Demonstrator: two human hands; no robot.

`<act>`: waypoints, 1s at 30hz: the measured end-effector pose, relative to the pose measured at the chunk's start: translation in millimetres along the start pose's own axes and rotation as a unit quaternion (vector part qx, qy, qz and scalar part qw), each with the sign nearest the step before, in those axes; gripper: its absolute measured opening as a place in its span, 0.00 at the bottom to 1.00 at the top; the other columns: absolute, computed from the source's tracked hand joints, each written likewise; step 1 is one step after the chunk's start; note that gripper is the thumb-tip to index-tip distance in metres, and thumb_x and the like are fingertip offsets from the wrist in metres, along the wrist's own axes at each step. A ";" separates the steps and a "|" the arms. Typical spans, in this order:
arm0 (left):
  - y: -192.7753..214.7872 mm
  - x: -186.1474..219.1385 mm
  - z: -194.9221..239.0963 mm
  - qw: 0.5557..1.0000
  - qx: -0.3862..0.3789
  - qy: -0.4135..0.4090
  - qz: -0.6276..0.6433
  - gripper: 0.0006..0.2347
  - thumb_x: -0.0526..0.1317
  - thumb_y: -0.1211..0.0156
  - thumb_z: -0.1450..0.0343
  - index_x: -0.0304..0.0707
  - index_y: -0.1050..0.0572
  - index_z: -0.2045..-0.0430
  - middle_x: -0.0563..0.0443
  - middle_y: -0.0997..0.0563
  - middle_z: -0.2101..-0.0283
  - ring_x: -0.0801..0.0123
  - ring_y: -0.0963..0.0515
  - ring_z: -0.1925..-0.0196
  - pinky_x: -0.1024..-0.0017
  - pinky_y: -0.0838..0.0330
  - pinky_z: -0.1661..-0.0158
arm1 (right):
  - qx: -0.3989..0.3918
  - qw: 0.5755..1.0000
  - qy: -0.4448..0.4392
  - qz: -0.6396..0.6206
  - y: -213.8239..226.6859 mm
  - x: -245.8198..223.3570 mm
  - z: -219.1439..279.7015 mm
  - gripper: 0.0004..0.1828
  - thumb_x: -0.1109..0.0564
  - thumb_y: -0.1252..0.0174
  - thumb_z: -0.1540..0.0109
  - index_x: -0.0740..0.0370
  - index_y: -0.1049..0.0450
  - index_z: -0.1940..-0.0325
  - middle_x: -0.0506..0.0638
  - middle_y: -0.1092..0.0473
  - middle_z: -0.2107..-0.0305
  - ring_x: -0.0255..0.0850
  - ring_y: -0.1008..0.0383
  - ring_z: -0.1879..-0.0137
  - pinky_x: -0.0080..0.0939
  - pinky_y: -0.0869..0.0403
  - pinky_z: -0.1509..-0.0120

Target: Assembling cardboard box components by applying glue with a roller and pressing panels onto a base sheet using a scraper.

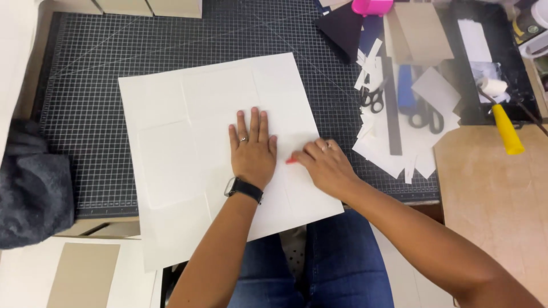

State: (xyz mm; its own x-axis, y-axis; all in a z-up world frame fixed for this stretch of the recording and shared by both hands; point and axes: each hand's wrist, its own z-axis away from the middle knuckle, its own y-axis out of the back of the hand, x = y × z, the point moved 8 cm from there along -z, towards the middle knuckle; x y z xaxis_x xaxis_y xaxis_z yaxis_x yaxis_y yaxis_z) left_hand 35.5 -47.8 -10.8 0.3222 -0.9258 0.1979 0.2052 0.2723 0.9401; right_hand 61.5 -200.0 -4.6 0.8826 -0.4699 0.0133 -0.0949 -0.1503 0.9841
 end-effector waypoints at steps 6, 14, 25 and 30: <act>-0.8 5.9 -1.8 1.000 -0.004 -0.021 0.006 0.27 0.52 0.79 0.19 0.48 0.63 0.23 0.54 0.68 0.19 0.49 0.75 0.20 0.50 0.79 0.26 | 0.082 0.994 -0.032 0.062 -31.7 70.6 -97.4 0.13 0.52 0.56 0.29 0.45 0.28 0.45 0.46 0.35 0.62 0.47 0.36 0.50 0.51 0.36 0.47; -10.9 2.3 -5.0 0.999 0.005 -0.033 0.002 0.27 0.53 0.79 0.20 0.48 0.64 0.23 0.53 0.69 0.19 0.50 0.76 0.20 0.49 0.80 0.26 | 0.072 0.996 0.007 0.051 3.4 27.2 -19.2 0.11 0.54 0.56 0.30 0.46 0.27 0.51 0.47 0.36 0.64 0.48 0.34 0.49 0.50 0.35 0.48; -6.0 85.6 178.1 0.806 -0.199 -0.439 0.344 0.30 0.56 0.66 0.22 0.30 0.40 0.32 0.40 0.35 0.28 0.44 0.46 0.23 0.51 0.57 0.29 | -0.048 0.972 -0.163 -0.164 54.6 62.9 -2.7 0.15 0.56 0.56 0.29 0.53 0.29 0.41 0.54 0.30 0.54 0.55 0.32 0.49 0.56 0.33 0.46; 13.1 6.5 61.8 0.951 0.103 -0.239 0.164 0.24 0.50 0.58 0.21 0.43 0.43 0.29 0.44 0.43 0.24 0.45 0.51 0.22 0.45 0.61 0.28 | -0.012 0.999 -0.005 -0.047 15.8 26.9 13.9 0.17 0.61 0.50 0.36 0.46 0.28 0.45 0.49 0.33 0.63 0.50 0.32 0.53 0.50 0.35 0.50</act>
State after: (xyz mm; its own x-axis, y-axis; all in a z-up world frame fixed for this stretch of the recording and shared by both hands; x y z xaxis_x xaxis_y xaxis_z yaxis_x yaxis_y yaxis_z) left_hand -16.9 -66.5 20.0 -0.1304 -0.8269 0.5470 -0.0347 0.5552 0.8310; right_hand 77.3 -227.1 8.9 0.8826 -0.4632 -0.0802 -0.0014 -0.1731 0.9849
